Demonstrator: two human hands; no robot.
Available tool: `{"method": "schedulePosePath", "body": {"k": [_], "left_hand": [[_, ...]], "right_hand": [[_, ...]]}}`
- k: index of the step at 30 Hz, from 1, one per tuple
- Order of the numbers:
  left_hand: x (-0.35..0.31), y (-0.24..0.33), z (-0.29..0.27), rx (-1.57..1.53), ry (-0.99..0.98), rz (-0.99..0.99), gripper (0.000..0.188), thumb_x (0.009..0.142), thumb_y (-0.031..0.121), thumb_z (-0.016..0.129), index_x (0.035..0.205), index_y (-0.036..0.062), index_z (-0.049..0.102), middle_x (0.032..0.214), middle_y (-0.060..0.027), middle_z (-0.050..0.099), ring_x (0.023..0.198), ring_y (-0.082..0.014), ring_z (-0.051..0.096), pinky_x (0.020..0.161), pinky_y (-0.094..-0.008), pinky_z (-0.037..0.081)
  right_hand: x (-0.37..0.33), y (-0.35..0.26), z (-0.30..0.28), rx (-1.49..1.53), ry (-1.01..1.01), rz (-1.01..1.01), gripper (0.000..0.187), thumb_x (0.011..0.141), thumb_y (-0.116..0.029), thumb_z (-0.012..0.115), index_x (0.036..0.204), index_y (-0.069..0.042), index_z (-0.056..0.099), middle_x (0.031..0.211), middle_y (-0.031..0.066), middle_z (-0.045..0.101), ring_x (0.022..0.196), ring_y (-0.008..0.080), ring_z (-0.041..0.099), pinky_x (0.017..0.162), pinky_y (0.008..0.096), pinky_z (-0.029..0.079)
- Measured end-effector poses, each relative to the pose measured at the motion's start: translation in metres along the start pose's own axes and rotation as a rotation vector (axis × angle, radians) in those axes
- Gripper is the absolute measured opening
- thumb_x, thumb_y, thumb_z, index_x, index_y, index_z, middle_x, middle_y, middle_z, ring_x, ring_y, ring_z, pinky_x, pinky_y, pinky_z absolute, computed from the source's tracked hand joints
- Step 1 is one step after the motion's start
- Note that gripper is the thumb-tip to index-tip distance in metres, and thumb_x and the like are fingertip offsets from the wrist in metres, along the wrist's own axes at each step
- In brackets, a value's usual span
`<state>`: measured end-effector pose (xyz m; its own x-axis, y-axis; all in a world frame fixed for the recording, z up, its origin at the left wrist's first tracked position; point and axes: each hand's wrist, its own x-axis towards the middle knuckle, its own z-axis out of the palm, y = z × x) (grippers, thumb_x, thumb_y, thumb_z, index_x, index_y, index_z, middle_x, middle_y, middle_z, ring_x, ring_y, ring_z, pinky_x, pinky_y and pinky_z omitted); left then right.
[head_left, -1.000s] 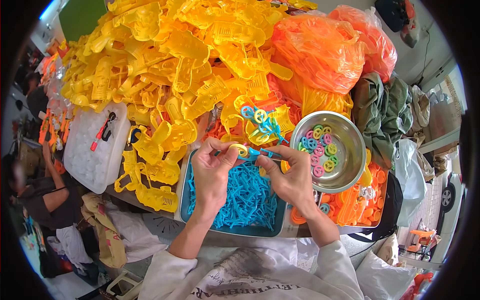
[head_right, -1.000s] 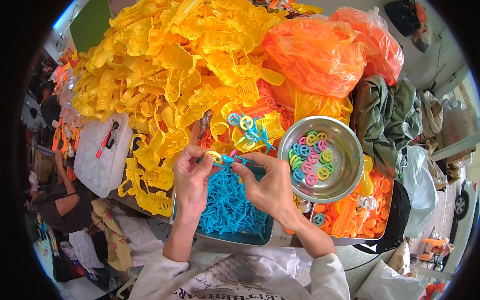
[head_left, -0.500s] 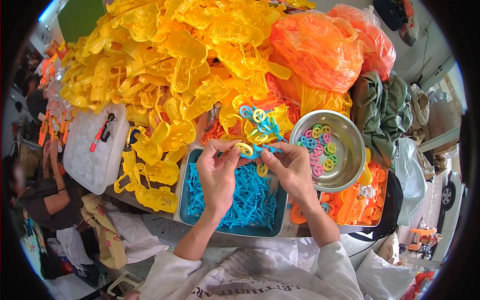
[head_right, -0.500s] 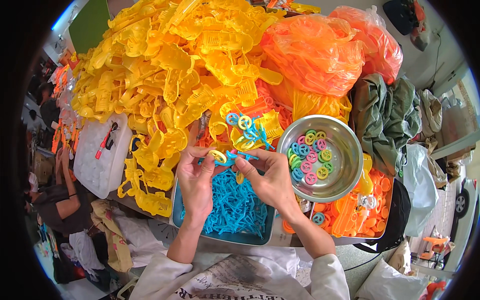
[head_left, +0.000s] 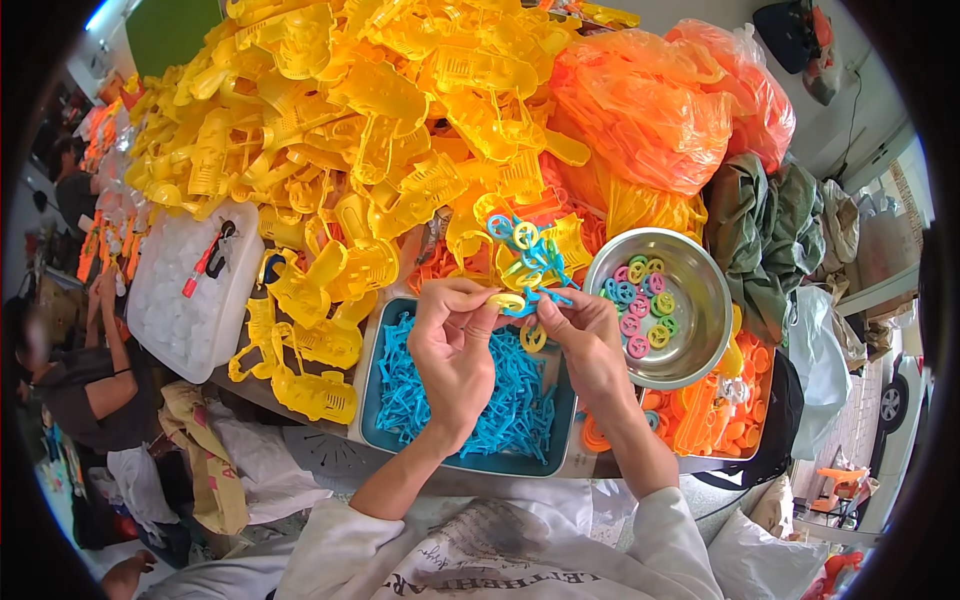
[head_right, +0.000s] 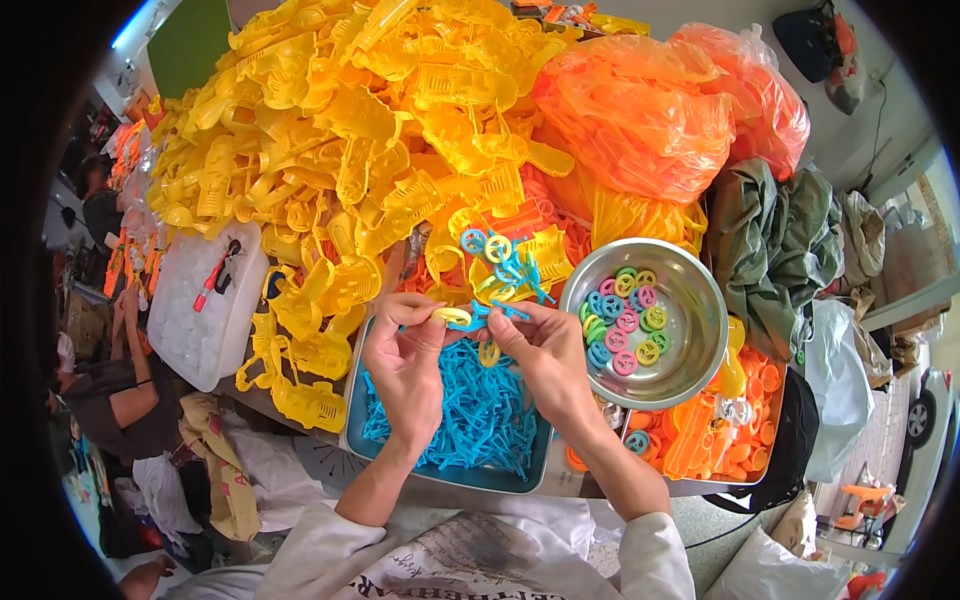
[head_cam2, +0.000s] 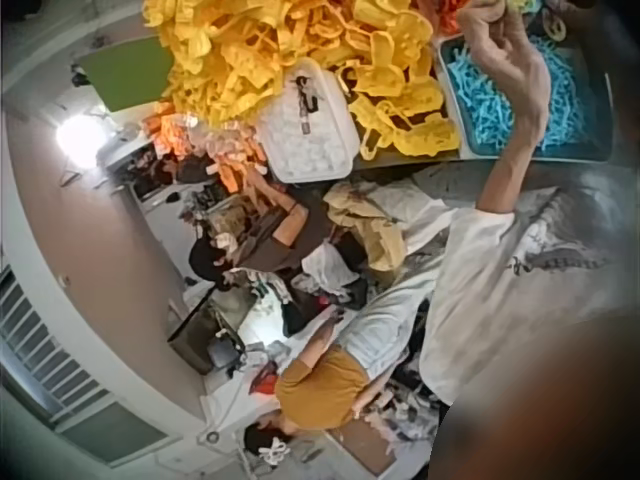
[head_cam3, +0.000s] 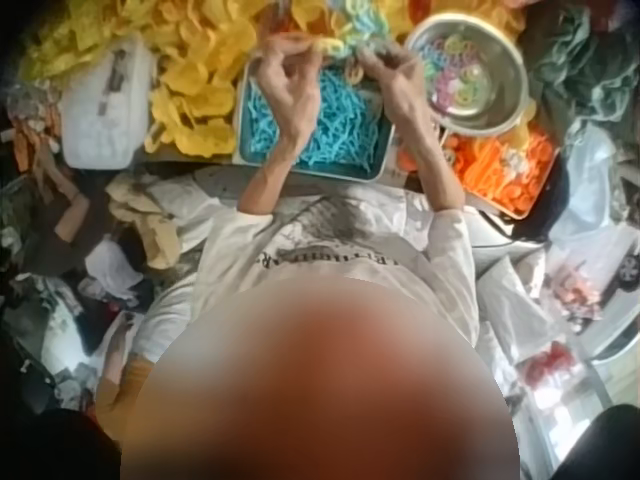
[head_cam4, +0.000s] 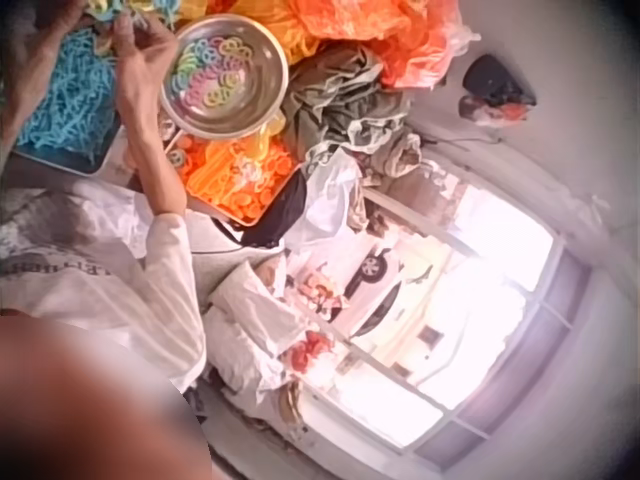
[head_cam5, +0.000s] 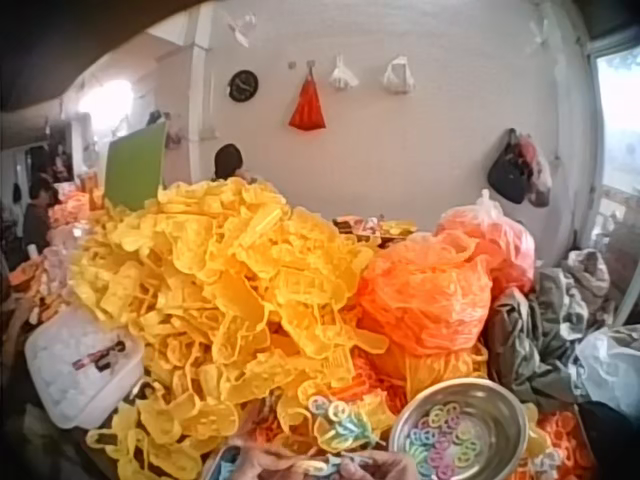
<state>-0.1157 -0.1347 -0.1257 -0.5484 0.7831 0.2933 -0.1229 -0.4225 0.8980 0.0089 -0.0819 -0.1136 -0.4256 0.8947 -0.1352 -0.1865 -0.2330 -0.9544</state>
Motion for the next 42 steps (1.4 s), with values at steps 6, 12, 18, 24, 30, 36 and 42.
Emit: {"method": "schedulePosePath", "body": {"k": [6, 12, 18, 24, 30, 36, 42], "left_hand": [[-0.002, 0.008, -0.003, -0.010, -0.025, -0.079, 0.011, 0.091, 0.001, 0.061, 0.096, -0.0036, 0.053, 0.098, -0.0103, 0.059, 0.089, -0.0171, 0.065, 0.081, -0.0320, 0.058], [0.002, 0.013, -0.011, 0.037, -0.058, -0.090, 0.013, 0.093, 0.006, 0.061, 0.099, -0.0040, 0.055, 0.098, -0.0103, 0.061, 0.088, -0.0167, 0.065, 0.080, -0.0314, 0.058], [0.005, 0.013, -0.030, 0.110, -0.170, -0.062, 0.022, 0.093, 0.006, 0.060, 0.112, -0.0045, 0.060, 0.101, -0.0098, 0.060, 0.090, -0.0166, 0.065, 0.078, -0.0296, 0.059], [0.009, 0.020, -0.029, 0.092, -0.254, -0.044, 0.021, 0.092, 0.006, 0.061, 0.109, -0.0052, 0.061, 0.102, -0.0097, 0.057, 0.089, -0.0178, 0.066, 0.077, -0.0296, 0.060], [0.012, 0.018, -0.036, 0.113, -0.258, -0.057, 0.018, 0.089, 0.006, 0.065, 0.102, -0.0054, 0.060, 0.101, -0.0091, 0.057, 0.088, -0.0173, 0.066, 0.076, -0.0292, 0.059], [0.010, 0.019, -0.041, 0.020, -0.173, -0.148, 0.017, 0.087, 0.004, 0.068, 0.097, -0.0049, 0.058, 0.097, -0.0100, 0.061, 0.084, -0.0168, 0.066, 0.075, -0.0287, 0.058], [0.009, 0.013, -0.040, 0.037, -0.183, -0.185, 0.019, 0.087, 0.007, 0.069, 0.097, -0.0035, 0.057, 0.092, -0.0088, 0.062, 0.082, -0.0160, 0.066, 0.075, -0.0295, 0.058]], "right_hand": [[-0.005, 0.000, 0.008, -0.125, 0.131, -0.157, 0.015, 0.091, -0.007, 0.064, 0.098, 0.006, 0.067, 0.085, 0.0085, 0.070, 0.077, 0.0121, 0.064, 0.071, 0.0248, 0.050], [-0.007, 0.002, 0.010, -0.592, 0.175, -0.663, 0.013, 0.083, 0.003, 0.067, 0.096, 0.004, 0.067, 0.089, 0.0103, 0.069, 0.080, 0.0173, 0.064, 0.073, 0.0277, 0.049], [-0.003, -0.004, 0.004, -0.647, 0.086, -0.668, 0.016, 0.077, 0.005, 0.071, 0.092, 0.002, 0.068, 0.085, 0.0136, 0.069, 0.080, 0.0262, 0.067, 0.071, 0.0318, 0.051], [-0.005, -0.010, 0.001, -0.613, 0.049, -0.561, 0.014, 0.079, 0.001, 0.070, 0.093, 0.002, 0.068, 0.086, 0.0121, 0.069, 0.080, 0.0220, 0.065, 0.072, 0.0306, 0.050], [-0.005, -0.023, 0.003, -0.600, -0.110, -0.589, 0.017, 0.079, -0.001, 0.073, 0.095, 0.001, 0.069, 0.088, 0.0113, 0.069, 0.079, 0.0200, 0.065, 0.072, 0.0299, 0.050], [-0.007, -0.021, 0.002, -0.582, -0.133, -0.409, 0.022, 0.076, 0.000, 0.076, 0.097, 0.000, 0.071, 0.090, 0.0103, 0.070, 0.078, 0.0164, 0.066, 0.071, 0.0282, 0.052], [-0.010, -0.015, 0.006, -0.522, -0.008, -0.279, 0.018, 0.076, -0.001, 0.076, 0.094, -0.001, 0.072, 0.087, 0.0074, 0.070, 0.077, 0.0120, 0.065, 0.072, 0.0260, 0.051]]}}
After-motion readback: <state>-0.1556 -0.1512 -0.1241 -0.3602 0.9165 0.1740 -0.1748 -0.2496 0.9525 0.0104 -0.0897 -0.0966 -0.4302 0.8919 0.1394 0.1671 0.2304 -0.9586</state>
